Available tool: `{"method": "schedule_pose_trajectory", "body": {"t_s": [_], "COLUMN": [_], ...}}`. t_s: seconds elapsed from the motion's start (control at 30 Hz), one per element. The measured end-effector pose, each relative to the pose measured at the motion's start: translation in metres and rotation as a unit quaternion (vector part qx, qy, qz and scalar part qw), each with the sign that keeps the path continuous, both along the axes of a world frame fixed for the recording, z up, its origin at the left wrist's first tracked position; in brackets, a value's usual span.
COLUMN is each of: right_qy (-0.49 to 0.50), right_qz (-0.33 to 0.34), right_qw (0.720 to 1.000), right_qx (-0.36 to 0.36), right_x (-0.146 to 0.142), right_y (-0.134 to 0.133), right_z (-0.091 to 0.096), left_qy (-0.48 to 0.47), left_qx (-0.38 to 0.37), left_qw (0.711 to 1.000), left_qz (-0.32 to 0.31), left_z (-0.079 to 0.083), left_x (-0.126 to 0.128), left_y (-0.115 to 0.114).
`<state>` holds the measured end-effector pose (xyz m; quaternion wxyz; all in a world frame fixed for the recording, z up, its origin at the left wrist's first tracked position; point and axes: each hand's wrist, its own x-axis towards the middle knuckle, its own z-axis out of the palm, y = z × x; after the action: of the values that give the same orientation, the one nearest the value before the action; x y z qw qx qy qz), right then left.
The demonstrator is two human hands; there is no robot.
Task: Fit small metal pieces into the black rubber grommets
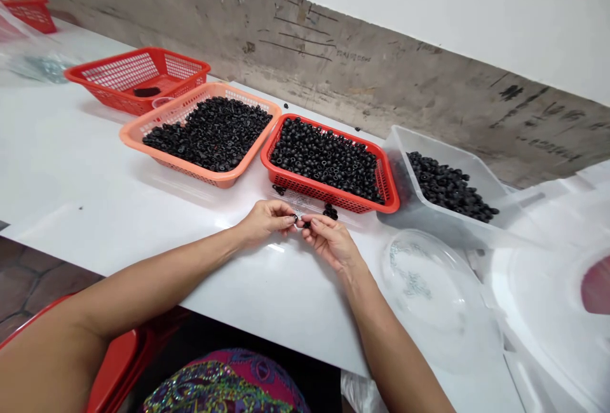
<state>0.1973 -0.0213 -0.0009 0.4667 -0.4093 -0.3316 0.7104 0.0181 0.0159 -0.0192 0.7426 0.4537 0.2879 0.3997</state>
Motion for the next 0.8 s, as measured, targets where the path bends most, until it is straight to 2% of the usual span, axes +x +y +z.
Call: {"method": "schedule_pose_trajectory", "body": {"t_s": [0.13, 0.3, 0.43, 0.63, 0.8], "right_qy": [-0.007, -0.035, -0.067, -0.085, -0.147], "right_qz": [-0.002, -0.014, -0.046, -0.068, -0.098], "right_qw": [1.0, 0.999, 0.996, 0.992, 0.979], "right_qx": [0.028, 0.024, 0.027, 0.068, 0.105], "right_x": [0.002, 0.002, 0.002, -0.003, -0.008], "right_y": [-0.001, -0.002, -0.002, -0.003, -0.005], "right_z": [0.002, 0.001, 0.001, 0.003, -0.003], "left_qy": [-0.044, -0.061, -0.056, -0.033, 0.007], "left_qx": [-0.062, -0.087, -0.092, -0.087, -0.051], "left_qw": [0.997, 0.994, 0.994, 0.995, 0.998], "left_qz": [0.005, -0.006, -0.026, -0.035, -0.027], "left_z": [0.005, 0.007, 0.007, 0.008, 0.007], "left_x": [-0.002, -0.002, 0.0, 0.001, 0.002], "left_y": [0.001, 0.0, -0.003, -0.005, -0.005]}}
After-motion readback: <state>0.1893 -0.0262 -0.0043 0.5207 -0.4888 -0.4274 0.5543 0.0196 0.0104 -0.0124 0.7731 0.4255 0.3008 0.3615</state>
